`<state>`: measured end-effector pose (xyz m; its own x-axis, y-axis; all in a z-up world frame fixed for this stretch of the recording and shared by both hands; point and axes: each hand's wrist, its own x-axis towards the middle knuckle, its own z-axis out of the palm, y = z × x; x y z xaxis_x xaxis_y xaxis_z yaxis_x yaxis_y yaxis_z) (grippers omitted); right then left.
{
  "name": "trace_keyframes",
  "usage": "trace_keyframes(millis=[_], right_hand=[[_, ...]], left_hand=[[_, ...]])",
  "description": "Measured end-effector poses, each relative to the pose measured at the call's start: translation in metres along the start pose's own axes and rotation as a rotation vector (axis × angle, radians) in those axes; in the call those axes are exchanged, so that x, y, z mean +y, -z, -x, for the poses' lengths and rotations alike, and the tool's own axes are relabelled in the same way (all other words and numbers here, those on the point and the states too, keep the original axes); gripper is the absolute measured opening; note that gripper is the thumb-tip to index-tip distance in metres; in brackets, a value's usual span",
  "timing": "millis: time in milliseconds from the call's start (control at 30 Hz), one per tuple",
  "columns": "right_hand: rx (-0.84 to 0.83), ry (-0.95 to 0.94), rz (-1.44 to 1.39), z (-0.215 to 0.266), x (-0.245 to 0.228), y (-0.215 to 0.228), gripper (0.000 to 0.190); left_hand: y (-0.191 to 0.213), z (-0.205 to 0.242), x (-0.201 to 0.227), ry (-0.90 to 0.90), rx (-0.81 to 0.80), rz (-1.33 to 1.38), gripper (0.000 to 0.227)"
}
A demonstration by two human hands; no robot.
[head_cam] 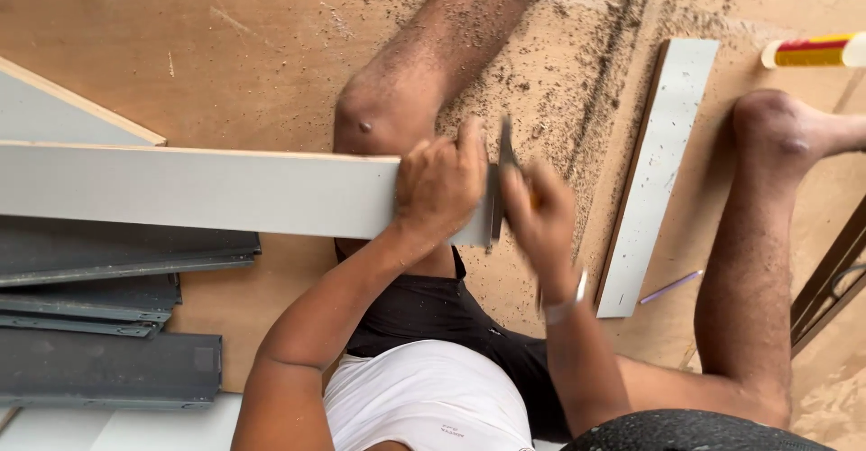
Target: The person sits on the floor and uses a utility knife to trim the edges of a white wooden plank. They then mark the plank with a pencil and apply glue along the edge using a glue bottle.
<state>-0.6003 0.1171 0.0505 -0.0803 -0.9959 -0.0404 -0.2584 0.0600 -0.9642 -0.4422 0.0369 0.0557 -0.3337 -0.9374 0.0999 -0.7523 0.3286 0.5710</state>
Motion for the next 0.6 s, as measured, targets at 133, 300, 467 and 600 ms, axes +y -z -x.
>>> trace_keyframes(millis=[133, 300, 467, 600], right_hand=[[-0.045, -0.005, -0.123, -0.035, -0.005, -0.007, 0.023], [0.050, -0.192, -0.112, 0.006, 0.012, -0.008, 0.023], [0.048, -0.190, -0.253, 0.067, 0.011, 0.004, 0.030], [0.001, 0.116, -0.084, 0.065, 0.006, -0.004, 0.029]], left_hand=[[0.014, -0.012, -0.002, 0.074, -0.067, 0.057, 0.028], [0.016, 0.001, -0.001, 0.072, -0.068, 0.057, 0.029], [0.021, 0.001, 0.003, 0.025, 0.012, 0.062, 0.028], [0.013, -0.001, 0.001, -0.002, 0.036, 0.055, 0.026]])
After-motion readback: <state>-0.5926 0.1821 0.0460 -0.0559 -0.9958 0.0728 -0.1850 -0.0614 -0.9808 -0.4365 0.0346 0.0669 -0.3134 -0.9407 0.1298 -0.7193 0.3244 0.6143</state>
